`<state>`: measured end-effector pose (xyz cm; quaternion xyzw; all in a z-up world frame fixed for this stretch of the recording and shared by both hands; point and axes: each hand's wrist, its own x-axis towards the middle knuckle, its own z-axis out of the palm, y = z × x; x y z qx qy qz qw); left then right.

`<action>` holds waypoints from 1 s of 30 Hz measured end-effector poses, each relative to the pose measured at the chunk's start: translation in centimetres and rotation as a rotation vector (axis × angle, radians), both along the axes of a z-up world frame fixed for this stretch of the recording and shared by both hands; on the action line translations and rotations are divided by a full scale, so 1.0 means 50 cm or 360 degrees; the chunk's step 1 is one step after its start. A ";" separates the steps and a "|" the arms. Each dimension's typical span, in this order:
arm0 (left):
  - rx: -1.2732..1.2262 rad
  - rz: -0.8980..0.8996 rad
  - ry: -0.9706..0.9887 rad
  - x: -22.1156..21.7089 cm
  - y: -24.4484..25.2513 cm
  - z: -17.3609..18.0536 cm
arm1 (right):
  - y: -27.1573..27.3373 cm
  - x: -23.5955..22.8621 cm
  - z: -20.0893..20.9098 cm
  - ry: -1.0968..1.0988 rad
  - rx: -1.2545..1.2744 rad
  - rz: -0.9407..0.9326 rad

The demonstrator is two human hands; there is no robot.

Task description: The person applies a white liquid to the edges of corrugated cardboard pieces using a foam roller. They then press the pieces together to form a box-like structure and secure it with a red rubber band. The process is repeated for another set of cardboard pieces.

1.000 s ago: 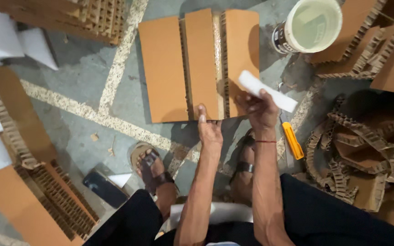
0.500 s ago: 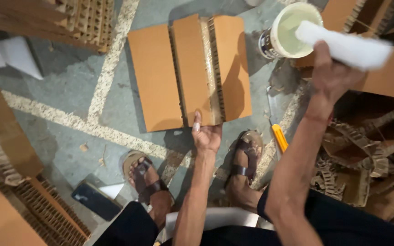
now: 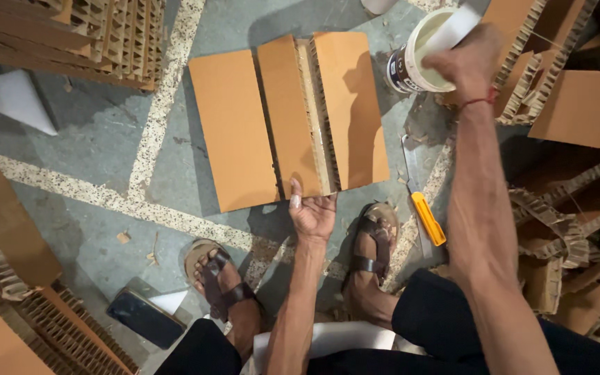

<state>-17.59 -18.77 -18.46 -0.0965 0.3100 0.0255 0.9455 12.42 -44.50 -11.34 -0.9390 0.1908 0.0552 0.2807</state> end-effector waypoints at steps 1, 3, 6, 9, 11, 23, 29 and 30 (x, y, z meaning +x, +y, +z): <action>-0.0002 -0.0011 -0.0024 0.000 0.003 0.001 | -0.005 0.001 0.017 -0.0429 0.0221 0.0084; 0.0002 -0.0007 -0.0080 0.003 0.004 0.003 | -0.017 0.002 0.061 -0.0870 0.0334 0.0355; 0.0039 -0.0008 -0.0115 0.005 0.009 0.008 | -0.045 -0.028 0.134 -0.1034 0.0283 0.0598; 0.0116 -0.0035 -0.0085 0.008 0.012 0.013 | -0.039 -0.038 0.171 -0.0711 0.0490 0.0149; 0.0197 -0.0058 -0.0100 0.004 0.011 0.011 | -0.028 -0.046 0.183 -0.0462 0.0509 -0.0070; 0.0170 -0.0143 -0.0117 0.005 0.013 0.004 | -0.005 -0.066 0.194 0.0099 0.0693 -0.0089; 0.0039 -0.0101 -0.0268 0.004 0.003 -0.017 | 0.051 -0.181 0.198 0.0089 0.1260 -0.0255; 0.0060 -0.0143 -0.0199 0.007 0.003 -0.013 | 0.074 -0.212 0.195 0.0042 0.1314 -0.0241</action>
